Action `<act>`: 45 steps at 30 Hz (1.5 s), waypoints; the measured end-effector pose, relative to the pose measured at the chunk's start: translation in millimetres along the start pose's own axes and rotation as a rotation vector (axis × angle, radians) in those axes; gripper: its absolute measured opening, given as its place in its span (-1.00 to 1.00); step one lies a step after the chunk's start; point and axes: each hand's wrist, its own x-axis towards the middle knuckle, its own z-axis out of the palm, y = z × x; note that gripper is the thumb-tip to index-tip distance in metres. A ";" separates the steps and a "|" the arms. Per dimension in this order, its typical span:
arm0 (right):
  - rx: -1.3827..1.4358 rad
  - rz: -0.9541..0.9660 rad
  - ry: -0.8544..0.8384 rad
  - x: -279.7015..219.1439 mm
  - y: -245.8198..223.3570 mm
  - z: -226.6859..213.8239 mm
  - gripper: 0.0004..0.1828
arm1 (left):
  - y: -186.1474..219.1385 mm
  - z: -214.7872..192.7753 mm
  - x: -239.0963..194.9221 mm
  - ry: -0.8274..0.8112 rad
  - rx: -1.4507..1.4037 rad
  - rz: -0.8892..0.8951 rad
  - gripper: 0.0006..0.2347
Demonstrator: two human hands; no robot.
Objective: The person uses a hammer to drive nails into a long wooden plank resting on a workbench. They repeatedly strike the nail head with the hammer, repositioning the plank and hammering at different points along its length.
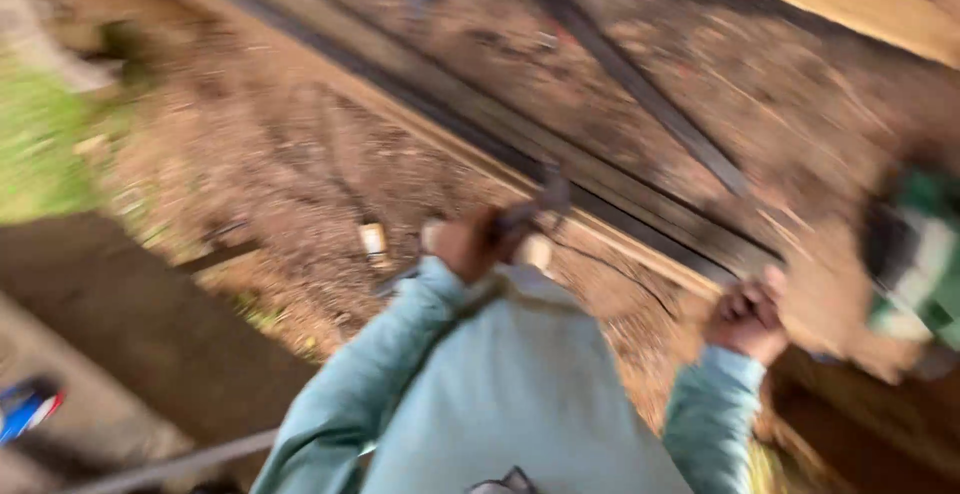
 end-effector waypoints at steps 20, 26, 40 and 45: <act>-2.174 -0.735 -0.492 38.0 -33.8 15.9 0.29 | 35.3 34.7 -34.5 -0.159 0.095 -0.143 -0.74; -2.243 -0.605 -0.485 43.8 -30.6 9.2 0.13 | 46.3 40.1 -33.6 -0.167 0.102 -0.125 -0.72; -2.302 -0.791 -0.452 48.8 -24.6 -29.9 -0.08 | 40.7 33.3 -31.0 -0.104 0.070 -0.144 -0.78; -2.395 -0.840 -0.431 48.4 -25.0 -32.4 -0.11 | 35.1 32.7 -33.4 -0.119 0.047 -0.212 -0.78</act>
